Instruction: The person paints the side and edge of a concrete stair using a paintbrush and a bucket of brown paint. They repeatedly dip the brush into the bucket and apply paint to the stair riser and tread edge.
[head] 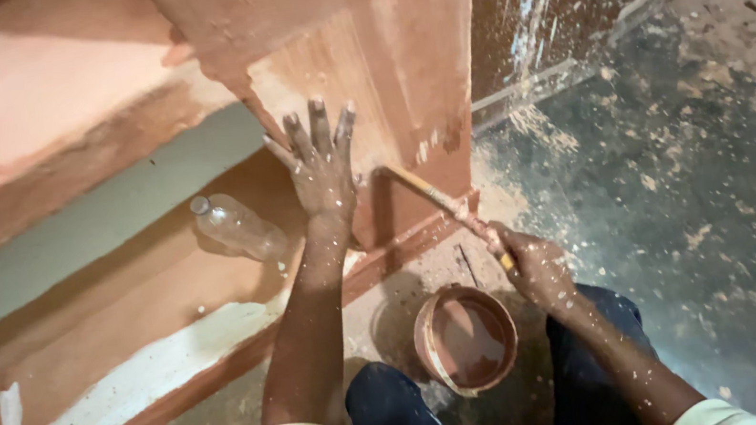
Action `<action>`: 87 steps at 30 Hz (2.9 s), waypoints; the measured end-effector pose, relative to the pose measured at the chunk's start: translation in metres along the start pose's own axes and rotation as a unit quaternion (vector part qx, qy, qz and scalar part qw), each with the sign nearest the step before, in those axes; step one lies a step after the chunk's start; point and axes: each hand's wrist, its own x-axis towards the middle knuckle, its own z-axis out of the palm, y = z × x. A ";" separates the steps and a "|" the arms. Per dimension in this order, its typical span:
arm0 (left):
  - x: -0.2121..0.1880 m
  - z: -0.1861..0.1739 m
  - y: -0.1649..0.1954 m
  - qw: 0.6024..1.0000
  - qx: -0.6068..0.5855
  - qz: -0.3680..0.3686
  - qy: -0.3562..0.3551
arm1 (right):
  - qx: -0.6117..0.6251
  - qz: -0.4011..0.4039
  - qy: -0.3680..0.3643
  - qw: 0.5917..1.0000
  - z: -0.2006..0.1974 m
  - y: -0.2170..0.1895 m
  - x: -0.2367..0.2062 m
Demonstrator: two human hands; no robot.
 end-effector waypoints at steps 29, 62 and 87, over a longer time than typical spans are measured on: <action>-0.001 0.003 0.000 1.000 0.007 -0.006 0.001 | 0.002 0.163 0.096 0.982 -0.062 0.016 0.036; 0.001 0.004 0.001 0.997 0.076 -0.003 -0.011 | -0.003 0.093 0.046 0.995 -0.115 -0.075 0.017; 0.003 -0.008 0.003 0.998 0.056 -0.007 -0.040 | 0.029 0.234 0.076 0.969 -0.164 -0.077 0.063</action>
